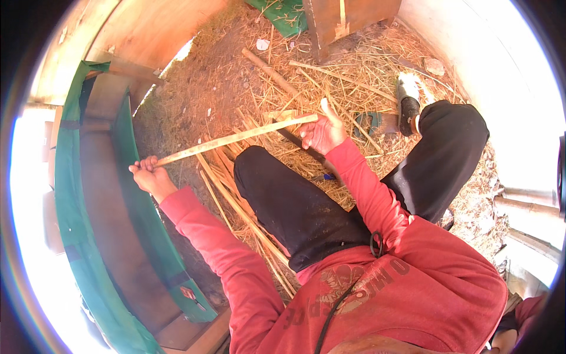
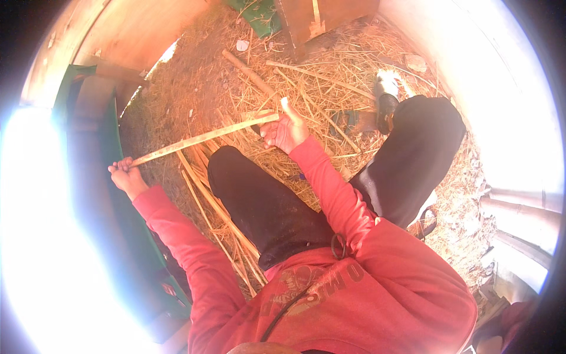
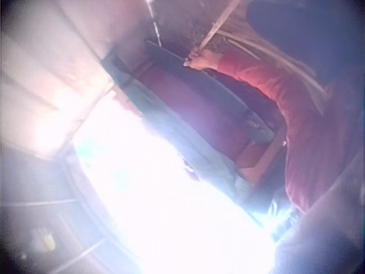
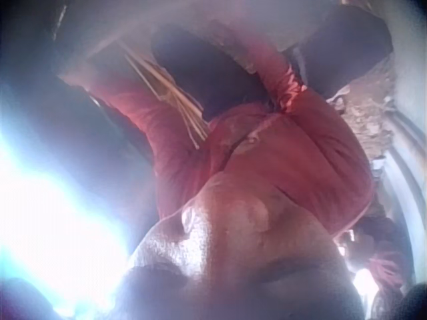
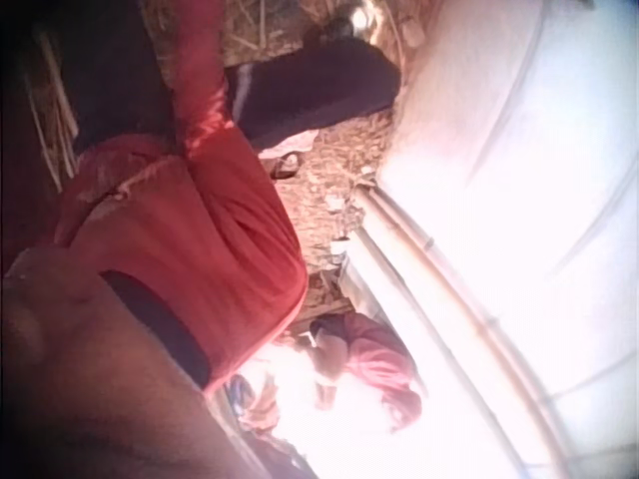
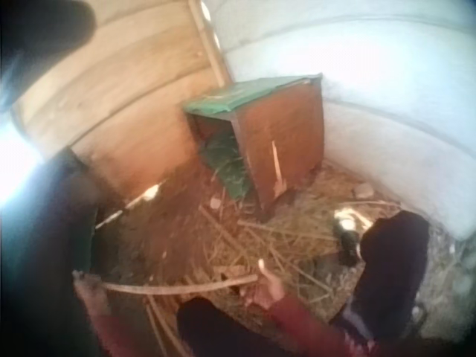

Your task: The person sits on the ground and uses a knife to shave thin strips from a wooden stick. They hold the stick with one hand and scrape the blade along its length to create fine shavings, occasionally switching to a different stick.

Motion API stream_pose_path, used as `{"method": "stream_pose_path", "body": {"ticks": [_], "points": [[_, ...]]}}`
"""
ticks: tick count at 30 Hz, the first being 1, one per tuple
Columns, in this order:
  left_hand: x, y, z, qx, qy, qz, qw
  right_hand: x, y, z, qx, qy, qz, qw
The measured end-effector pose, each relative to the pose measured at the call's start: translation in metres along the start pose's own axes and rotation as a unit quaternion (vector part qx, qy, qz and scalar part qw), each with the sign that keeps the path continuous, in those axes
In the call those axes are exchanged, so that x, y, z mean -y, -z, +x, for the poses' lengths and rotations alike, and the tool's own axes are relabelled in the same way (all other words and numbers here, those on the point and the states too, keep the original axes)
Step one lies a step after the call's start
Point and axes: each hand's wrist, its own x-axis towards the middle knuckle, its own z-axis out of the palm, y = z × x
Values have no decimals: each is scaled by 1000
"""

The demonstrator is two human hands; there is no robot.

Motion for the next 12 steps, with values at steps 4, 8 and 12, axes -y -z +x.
{"method": "stream_pose_path", "body": {"ticks": [4, 8, 12], "points": [[6, 14, 0, 28, 2, -6, 1000, -5, 8, 5, -44, 25, -76, 996], [10, 18, -9, 19, -13, -6, 1000, -2, 23, 13, -123, 182, -621, 752], [23, 29, -35, -31, -38, 55, 997, 60, -138, -29, -12, 370, -380, 848]]}}
